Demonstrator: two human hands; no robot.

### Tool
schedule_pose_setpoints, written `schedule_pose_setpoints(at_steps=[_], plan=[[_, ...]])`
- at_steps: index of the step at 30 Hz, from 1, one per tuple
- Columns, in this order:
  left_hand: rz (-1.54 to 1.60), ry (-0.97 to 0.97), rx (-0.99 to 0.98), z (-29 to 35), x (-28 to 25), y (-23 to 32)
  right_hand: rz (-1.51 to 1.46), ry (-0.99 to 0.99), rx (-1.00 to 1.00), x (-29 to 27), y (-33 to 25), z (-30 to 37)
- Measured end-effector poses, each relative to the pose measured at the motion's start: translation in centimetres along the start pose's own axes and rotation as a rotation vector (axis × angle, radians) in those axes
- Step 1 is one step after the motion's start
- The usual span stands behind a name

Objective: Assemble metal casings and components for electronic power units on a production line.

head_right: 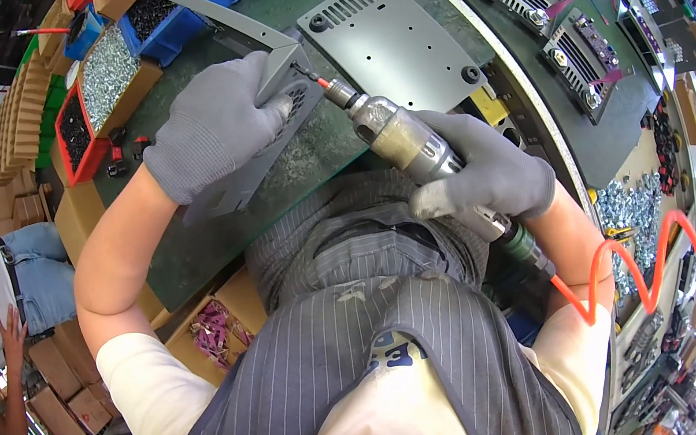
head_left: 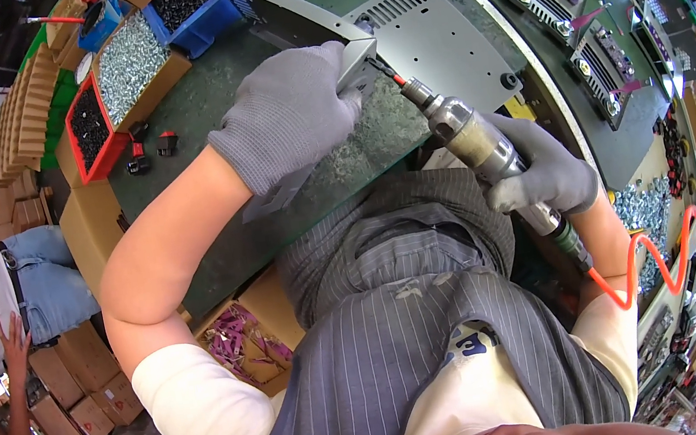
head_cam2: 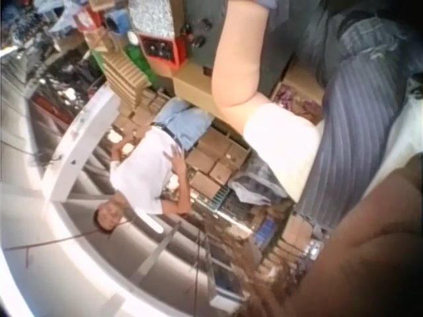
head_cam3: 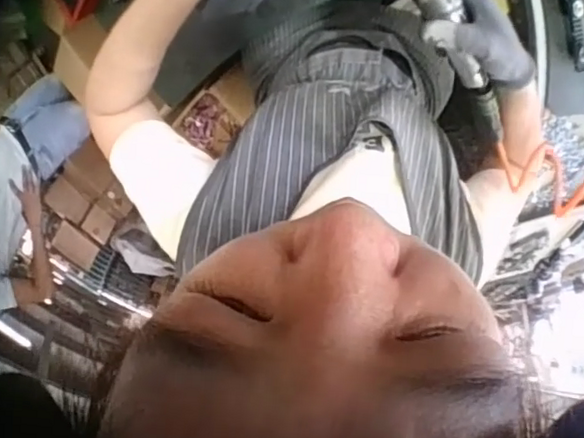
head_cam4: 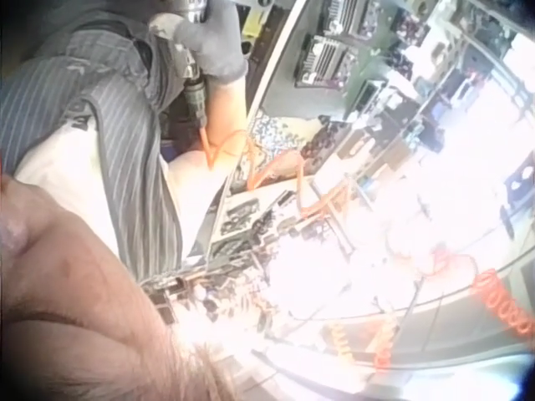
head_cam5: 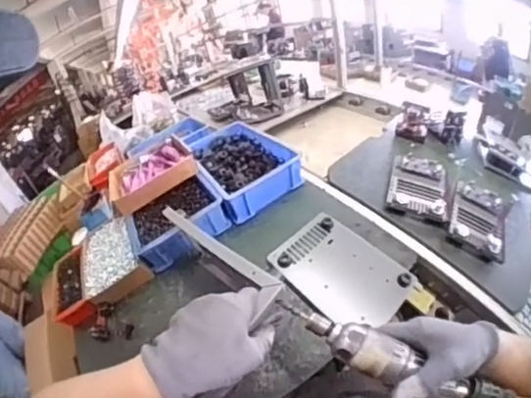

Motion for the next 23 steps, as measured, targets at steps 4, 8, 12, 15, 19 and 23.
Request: schedule_pose_setpoints(at_steps=[4, 8, 12, 15, 19, 23], plan=[[0.178, -0.049, 0.001, 0.4, 0.1, -1.3, -0.002, 0.033, 0.067, -0.4, -0.5, 1.7], [0.61, 0.268, -0.039, 3.4, -1.8, -8.0, -0.072, 0.153, 0.171, -3.0, 1.7, 7.3], [0.195, 0.418, -0.108, 7.2, 2.6, -12.1, 0.043, 0.42, 0.627, -7.8, 7.0, 14.2], [-0.171, 0.421, 0.012, 8.0, 7.2, -11.8, -0.105, 0.413, 0.688, -10.3, 10.7, 15.9], [-0.187, 0.445, 0.006, 8.8, 8.6, -12.1, -0.211, 0.397, 0.802, -11.0, 12.5, 14.1], [-0.136, 0.41, -0.027, 9.3, 8.8, -12.7, -0.455, 0.453, 0.713, -12.1, 16.3, 11.7]])
Point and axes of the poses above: each hand's wrist, its own z-axis away from the middle knuckle, its own x-axis out of the palm, y = z × x, the point moved 7 cm from there along -z, towards the middle knuckle, and after that the axes turned 4 degrees about -y, right-handed, at the moved point
